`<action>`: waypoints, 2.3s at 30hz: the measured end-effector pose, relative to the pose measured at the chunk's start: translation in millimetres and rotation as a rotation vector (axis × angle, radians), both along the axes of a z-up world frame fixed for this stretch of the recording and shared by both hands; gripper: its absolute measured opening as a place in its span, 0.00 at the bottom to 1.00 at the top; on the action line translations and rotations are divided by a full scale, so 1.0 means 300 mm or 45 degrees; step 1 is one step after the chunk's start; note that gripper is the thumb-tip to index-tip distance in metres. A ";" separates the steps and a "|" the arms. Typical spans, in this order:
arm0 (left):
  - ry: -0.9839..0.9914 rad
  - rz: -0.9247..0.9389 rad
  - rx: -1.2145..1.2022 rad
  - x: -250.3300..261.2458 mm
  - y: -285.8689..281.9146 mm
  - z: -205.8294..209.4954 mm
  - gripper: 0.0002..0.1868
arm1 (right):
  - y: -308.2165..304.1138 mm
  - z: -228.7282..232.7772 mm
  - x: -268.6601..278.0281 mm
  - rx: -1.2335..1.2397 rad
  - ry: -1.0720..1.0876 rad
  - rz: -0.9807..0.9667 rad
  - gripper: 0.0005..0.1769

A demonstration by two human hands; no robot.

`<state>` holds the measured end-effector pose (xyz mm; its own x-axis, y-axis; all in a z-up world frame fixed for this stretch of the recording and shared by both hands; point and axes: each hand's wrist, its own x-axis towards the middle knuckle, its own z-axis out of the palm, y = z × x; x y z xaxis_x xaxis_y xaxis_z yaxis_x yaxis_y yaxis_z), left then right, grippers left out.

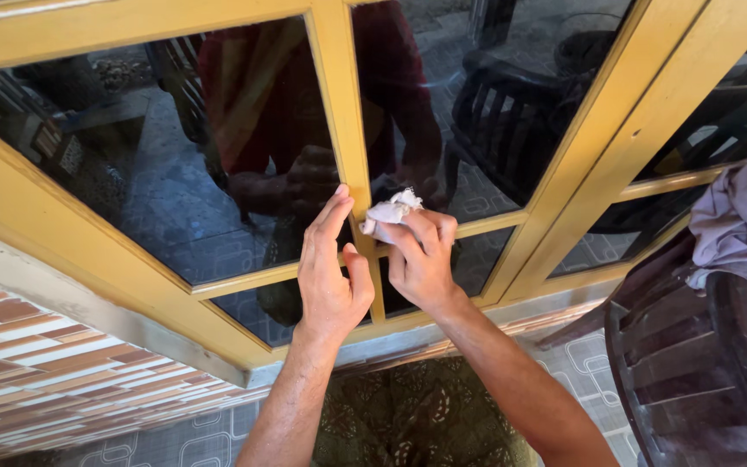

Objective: The person cleans the glass panes of a wooden door using a cloth and water from a bucket.

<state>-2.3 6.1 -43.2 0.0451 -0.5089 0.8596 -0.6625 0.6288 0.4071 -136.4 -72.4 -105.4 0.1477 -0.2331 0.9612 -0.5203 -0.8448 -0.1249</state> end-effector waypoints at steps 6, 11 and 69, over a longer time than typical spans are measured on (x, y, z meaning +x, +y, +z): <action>-0.012 0.043 0.037 -0.020 0.002 -0.049 0.34 | 0.035 -0.026 -0.017 0.045 0.039 -0.045 0.27; 0.027 0.067 0.091 -0.037 0.014 -0.103 0.34 | 0.070 -0.078 -0.021 0.123 0.088 -0.135 0.24; -0.221 0.014 0.054 -0.177 -0.065 -0.145 0.32 | -0.159 0.122 -0.198 -0.038 0.013 -0.458 0.29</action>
<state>-55.5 -13.4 -86.8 -0.0961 -0.5450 0.8329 -0.7318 0.6059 0.3120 -195.9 -120.1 -68.9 0.0708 -0.2435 0.9673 -0.7862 -0.6105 -0.0962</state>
